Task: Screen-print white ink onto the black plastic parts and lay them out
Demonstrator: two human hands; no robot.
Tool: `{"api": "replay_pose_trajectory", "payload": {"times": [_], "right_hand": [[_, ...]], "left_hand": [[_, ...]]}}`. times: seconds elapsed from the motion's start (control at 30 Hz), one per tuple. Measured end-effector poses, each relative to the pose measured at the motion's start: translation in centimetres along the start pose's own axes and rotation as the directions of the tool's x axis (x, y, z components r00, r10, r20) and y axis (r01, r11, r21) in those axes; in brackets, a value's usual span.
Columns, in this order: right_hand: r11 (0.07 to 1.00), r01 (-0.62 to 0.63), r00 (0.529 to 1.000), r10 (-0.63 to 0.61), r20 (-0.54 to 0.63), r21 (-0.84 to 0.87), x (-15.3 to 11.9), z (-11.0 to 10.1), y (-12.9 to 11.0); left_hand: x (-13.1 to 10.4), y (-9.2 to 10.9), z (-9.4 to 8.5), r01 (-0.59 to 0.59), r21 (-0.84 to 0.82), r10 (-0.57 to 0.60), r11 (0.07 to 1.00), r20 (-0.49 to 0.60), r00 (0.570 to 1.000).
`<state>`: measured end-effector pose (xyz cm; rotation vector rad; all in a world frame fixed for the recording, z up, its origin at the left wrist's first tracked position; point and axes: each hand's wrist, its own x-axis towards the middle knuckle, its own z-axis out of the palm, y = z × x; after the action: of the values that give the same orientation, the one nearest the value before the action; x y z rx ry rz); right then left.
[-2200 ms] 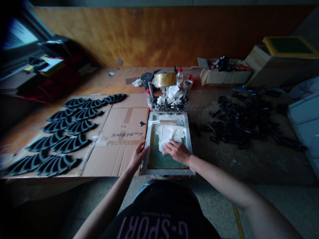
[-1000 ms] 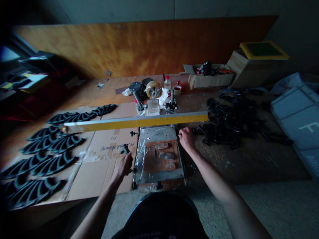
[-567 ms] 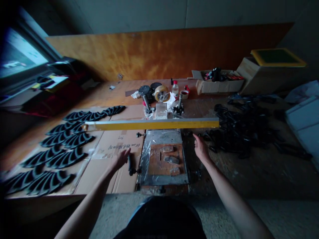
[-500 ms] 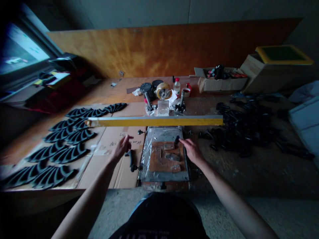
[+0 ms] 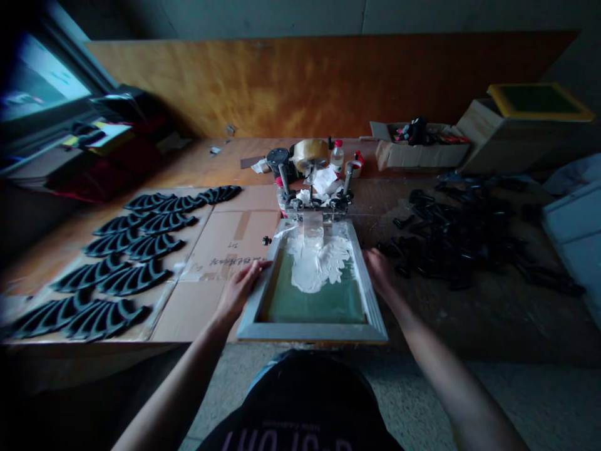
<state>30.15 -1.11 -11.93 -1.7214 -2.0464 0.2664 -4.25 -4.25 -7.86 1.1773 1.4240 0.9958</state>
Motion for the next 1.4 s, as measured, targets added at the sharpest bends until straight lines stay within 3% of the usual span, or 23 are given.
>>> {"api": "replay_pose_trajectory", "payload": {"times": [0.07, 0.13, 0.17, 0.23, 0.3, 0.37, 0.47, 0.53, 0.57, 0.7, 0.83, 0.9, 1.07, 1.2, 1.3, 1.4], "right_hand": [[0.999, -0.038, 0.991, 0.035, -0.126, -0.017, 2.4, -0.8, -0.2], [0.999, 0.042, 0.981, -0.047, -0.189, -0.028, 4.9, -0.4, -2.2], [0.993, 0.111, 0.979, -0.117, -0.165, -0.041, 5.9, 0.2, -3.6], [0.974, 0.219, 0.976, -0.219, 0.004, -0.063, 6.9, 1.7, -6.3], [0.966, 0.248, 0.954, -0.231, 0.190, -0.073, 6.0, 2.9, -8.1], [0.950, 0.306, 0.916, -0.278, 0.288, -0.056, 3.9, 3.3, -8.4], [0.859, 0.507, 0.794, -0.496, 0.350, 0.067, 0.6, 2.2, -7.4], [0.805, 0.571, 0.715, -0.584, 0.384, 0.160, -0.2, 1.2, -6.9], [0.805, 0.566, 0.715, -0.586, 0.382, 0.176, -0.2, 1.0, -6.8], [0.859, 0.500, 0.824, -0.510, 0.246, 0.105, -0.6, 1.8, -7.2], [0.811, 0.563, 0.782, -0.585, 0.215, 0.157, -2.4, 2.9, -7.2], [0.830, 0.528, 0.804, -0.557, 0.210, 0.179, -1.7, 2.8, -7.5], [0.949, 0.278, 0.955, -0.289, 0.060, 0.150, 5.9, 0.8, -8.4], [0.993, 0.026, 0.994, -0.013, -0.109, 0.114, 10.5, -2.8, -4.1], [0.977, -0.174, 0.974, 0.190, -0.127, 0.125, 9.6, -3.8, 0.2], [0.974, -0.195, 0.981, 0.191, 0.046, 0.114, 5.8, -1.0, 1.3]], "left_hand": [[-0.5, -3.1, 0.6, 0.064, 0.011, -0.064, 0.998, 0.014, 0.998], [-0.4, -5.2, 1.3, 0.094, 0.044, -0.095, 0.995, 0.010, 0.995], [-0.2, -5.9, 1.5, 0.108, 0.067, -0.109, 0.992, 0.000, 0.994], [0.2, -6.6, 1.8, 0.145, 0.099, -0.144, 0.984, -0.023, 0.989], [0.4, -6.8, 1.8, 0.190, 0.101, -0.187, 0.977, -0.036, 0.982], [0.5, -6.9, 1.8, 0.216, 0.085, -0.213, 0.973, -0.048, 0.976], [0.6, -7.2, 1.8, 0.233, 0.052, -0.229, 0.971, -0.074, 0.971], [0.6, -7.3, 1.9, 0.232, 0.036, -0.229, 0.972, -0.082, 0.970], [0.6, -7.3, 1.9, 0.230, 0.028, -0.227, 0.973, -0.082, 0.970], [0.5, -7.4, 1.9, 0.233, -0.014, -0.234, 0.972, -0.059, 0.971], [0.5, -7.8, 1.7, 0.220, -0.006, -0.220, 0.976, 0.004, 0.976], [0.5, -7.6, 1.6, 0.207, 0.005, -0.207, 0.978, 0.022, 0.978], [0.0, -4.3, 0.7, 0.203, -0.043, -0.198, 0.978, 0.103, 0.975], [-0.3, 1.1, -0.1, 0.086, -0.060, -0.085, 0.994, 0.026, 0.996], [1.0, 5.3, 0.0, -0.134, -0.123, 0.129, 0.983, -0.049, 0.990], [3.4, 8.3, 0.6, -0.267, -0.254, 0.254, 0.930, -0.083, 0.964]]}}
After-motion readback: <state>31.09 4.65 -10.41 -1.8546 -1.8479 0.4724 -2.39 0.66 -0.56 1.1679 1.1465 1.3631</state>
